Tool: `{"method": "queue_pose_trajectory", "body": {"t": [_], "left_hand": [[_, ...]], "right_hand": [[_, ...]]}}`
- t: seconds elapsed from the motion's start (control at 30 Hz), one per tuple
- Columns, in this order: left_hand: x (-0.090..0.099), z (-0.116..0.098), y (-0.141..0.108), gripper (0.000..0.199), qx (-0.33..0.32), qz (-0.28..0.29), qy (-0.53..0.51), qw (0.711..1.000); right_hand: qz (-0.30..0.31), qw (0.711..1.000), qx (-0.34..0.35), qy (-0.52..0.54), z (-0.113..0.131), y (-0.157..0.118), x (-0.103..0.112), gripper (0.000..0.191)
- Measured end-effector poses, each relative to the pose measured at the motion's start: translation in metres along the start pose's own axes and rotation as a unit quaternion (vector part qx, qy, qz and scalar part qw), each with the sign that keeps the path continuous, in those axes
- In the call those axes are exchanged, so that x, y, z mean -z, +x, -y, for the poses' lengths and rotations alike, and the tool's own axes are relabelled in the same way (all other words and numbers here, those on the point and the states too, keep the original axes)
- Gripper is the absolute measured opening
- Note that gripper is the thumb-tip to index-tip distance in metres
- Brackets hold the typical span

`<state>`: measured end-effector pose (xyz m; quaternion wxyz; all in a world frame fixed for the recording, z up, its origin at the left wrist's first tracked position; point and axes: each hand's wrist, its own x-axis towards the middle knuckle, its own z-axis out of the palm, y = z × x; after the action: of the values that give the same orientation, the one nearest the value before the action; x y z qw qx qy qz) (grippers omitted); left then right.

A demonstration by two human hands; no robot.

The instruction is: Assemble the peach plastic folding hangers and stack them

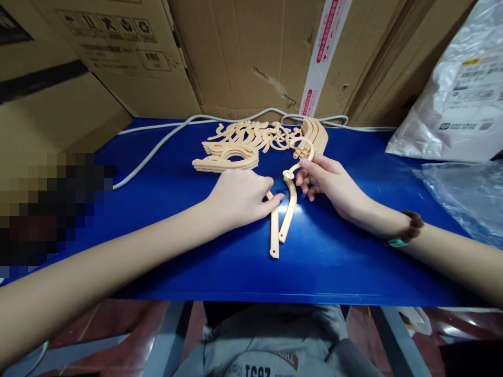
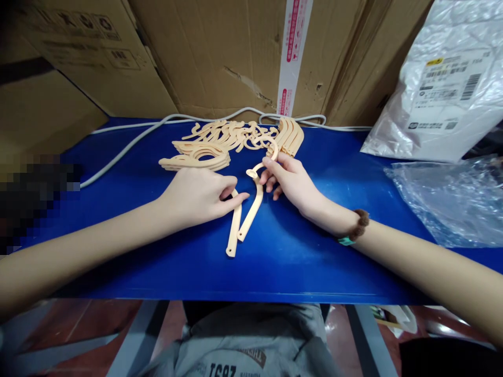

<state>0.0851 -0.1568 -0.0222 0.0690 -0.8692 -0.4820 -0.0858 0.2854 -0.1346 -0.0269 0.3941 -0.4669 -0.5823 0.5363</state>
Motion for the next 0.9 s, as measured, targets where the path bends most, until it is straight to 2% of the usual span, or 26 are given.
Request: {"method": "queue_pose_trajectory", "body": {"t": [0.1, 0.3, 0.47, 0.7, 0.83, 0.9], "left_hand": [[0.001, -0.004, 0.003, 0.041, 0.014, 0.008, -0.001, 1.000], [-0.003, -0.005, 0.010, 0.022, 0.017, 0.019, -0.004, 1.000], [-0.007, -0.003, 0.009, 0.013, 0.016, 0.008, -0.036, 0.999], [-0.010, 0.000, 0.000, 0.015, -0.038, -0.054, -0.015, 0.998], [-0.014, -0.001, -0.001, 0.028, -0.055, -0.108, -0.028, 0.992], [-0.015, -0.002, -0.001, 0.035, -0.043, -0.109, -0.046, 0.992]], "right_hand": [[-0.004, 0.999, 0.031, -0.022, -0.001, 0.008, -0.007, 0.021], [0.055, 0.994, 0.086, -0.031, -0.004, 0.028, -0.007, 0.025], [0.027, 0.997, 0.078, 0.004, -0.008, 0.033, 0.000, 0.026], [-0.009, 0.995, 0.085, 0.042, -0.011, 0.032, 0.004, 0.022], [-0.020, 0.994, 0.089, 0.068, -0.012, 0.033, 0.005, 0.017], [-0.019, 0.993, 0.099, 0.067, -0.012, 0.032, 0.005, 0.017]]}}
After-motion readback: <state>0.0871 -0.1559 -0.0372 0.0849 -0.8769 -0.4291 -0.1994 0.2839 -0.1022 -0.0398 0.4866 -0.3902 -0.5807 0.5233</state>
